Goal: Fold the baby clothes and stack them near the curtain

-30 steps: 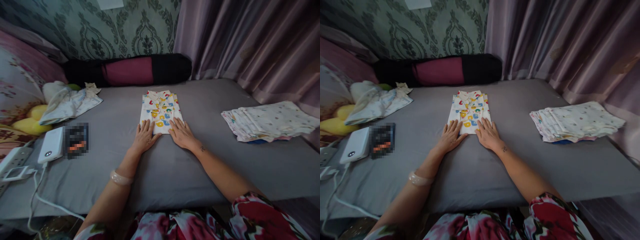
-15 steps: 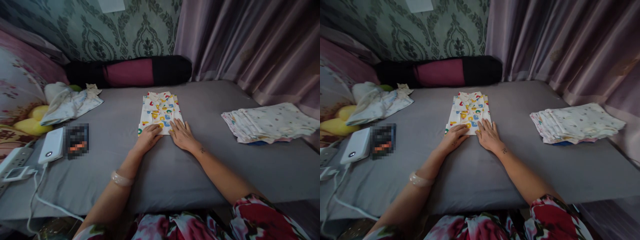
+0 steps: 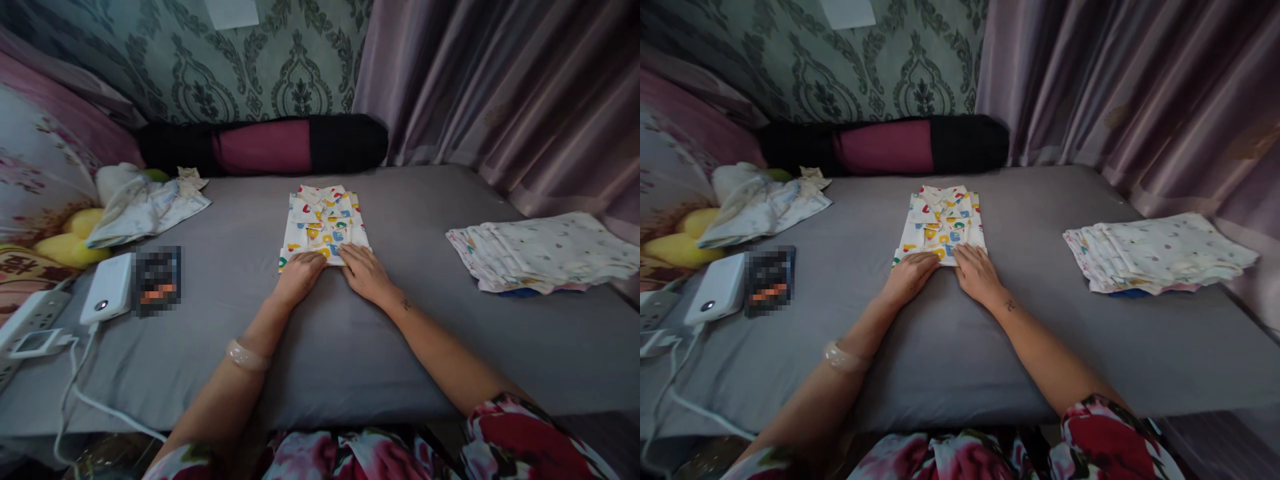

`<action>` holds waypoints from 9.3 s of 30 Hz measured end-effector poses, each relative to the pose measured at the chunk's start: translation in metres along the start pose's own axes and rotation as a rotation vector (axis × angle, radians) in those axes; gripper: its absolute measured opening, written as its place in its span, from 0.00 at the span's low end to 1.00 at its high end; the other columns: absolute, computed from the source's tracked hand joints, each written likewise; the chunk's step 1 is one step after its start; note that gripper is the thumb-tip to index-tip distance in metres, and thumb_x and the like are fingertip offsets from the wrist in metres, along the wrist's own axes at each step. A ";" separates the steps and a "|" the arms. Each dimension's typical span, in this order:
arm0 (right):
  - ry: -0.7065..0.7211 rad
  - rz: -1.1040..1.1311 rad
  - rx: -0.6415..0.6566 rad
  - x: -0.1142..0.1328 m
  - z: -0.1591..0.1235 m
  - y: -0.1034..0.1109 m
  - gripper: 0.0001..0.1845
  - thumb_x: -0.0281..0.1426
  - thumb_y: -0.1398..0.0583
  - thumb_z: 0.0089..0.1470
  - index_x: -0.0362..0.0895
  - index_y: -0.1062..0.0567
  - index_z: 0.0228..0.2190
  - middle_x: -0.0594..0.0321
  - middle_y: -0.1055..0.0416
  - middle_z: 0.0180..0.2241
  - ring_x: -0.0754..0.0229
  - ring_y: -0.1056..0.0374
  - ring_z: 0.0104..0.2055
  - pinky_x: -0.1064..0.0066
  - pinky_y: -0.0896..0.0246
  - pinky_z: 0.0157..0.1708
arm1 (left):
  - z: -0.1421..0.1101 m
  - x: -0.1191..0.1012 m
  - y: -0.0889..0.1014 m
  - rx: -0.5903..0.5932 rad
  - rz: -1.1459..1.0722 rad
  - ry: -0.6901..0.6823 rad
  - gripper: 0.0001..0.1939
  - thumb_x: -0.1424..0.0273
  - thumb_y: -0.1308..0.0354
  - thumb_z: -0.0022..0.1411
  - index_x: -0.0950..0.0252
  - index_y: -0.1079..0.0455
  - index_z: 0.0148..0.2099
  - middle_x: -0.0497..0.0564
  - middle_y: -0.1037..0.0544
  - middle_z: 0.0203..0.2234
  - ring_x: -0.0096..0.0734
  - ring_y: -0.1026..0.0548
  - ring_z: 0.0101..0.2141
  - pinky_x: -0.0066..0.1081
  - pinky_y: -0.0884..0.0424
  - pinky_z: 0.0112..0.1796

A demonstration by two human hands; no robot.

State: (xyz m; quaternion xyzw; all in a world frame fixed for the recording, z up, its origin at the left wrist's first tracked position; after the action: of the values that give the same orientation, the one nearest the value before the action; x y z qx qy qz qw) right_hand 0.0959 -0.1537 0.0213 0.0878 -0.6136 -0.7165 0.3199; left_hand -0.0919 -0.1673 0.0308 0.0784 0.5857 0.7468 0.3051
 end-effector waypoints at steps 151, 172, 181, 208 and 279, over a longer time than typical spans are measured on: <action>-0.423 -0.109 -0.017 0.000 0.095 -0.024 0.29 0.40 0.57 0.65 0.43 0.40 0.63 0.51 0.49 0.67 0.47 0.57 0.68 0.45 0.68 0.63 | 0.074 0.030 -0.028 0.040 0.296 0.611 0.29 0.59 0.63 0.70 0.63 0.43 0.67 0.58 0.41 0.66 0.55 0.44 0.64 0.51 0.47 0.60; -0.417 -0.144 -0.045 -0.030 0.081 -0.018 0.34 0.42 0.54 0.64 0.32 0.42 0.62 0.44 0.45 0.64 0.45 0.51 0.66 0.57 0.59 0.63 | 0.056 0.066 -0.022 0.121 0.207 0.516 0.35 0.52 0.65 0.69 0.68 0.50 0.70 0.61 0.45 0.67 0.49 0.48 0.66 0.49 0.50 0.62; -0.450 -0.124 -0.001 -0.049 0.073 -0.013 0.34 0.42 0.55 0.64 0.31 0.43 0.62 0.46 0.46 0.65 0.48 0.52 0.66 0.58 0.60 0.64 | 0.049 0.082 -0.022 0.146 0.213 0.484 0.35 0.49 0.65 0.68 0.62 0.51 0.70 0.62 0.46 0.67 0.50 0.47 0.66 0.47 0.49 0.62; -0.295 -0.126 -0.028 0.002 0.071 -0.022 0.29 0.37 0.56 0.65 0.35 0.40 0.62 0.47 0.47 0.66 0.49 0.55 0.68 0.54 0.63 0.65 | 0.049 0.029 -0.027 0.082 0.248 0.412 0.29 0.61 0.64 0.71 0.70 0.43 0.66 0.62 0.43 0.66 0.47 0.47 0.66 0.47 0.51 0.63; -0.281 -0.064 0.007 -0.007 0.084 -0.017 0.30 0.38 0.58 0.67 0.37 0.42 0.64 0.49 0.49 0.67 0.49 0.58 0.69 0.48 0.66 0.66 | 0.056 0.036 -0.022 0.045 0.186 0.525 0.29 0.60 0.63 0.71 0.71 0.42 0.66 0.62 0.43 0.66 0.48 0.50 0.67 0.50 0.54 0.64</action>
State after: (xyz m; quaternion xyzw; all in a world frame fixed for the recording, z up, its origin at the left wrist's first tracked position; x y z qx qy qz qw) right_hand 0.0515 -0.0799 0.0232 0.0073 -0.6517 -0.7295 0.2075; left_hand -0.0857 -0.0986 0.0191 -0.0575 0.6515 0.7531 0.0713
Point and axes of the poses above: each hand's wrist, its own z-axis towards the middle knuckle, its own y-axis out of the back of the hand, x = y × z, the point moved 2 cm from there along z, towards the middle knuckle
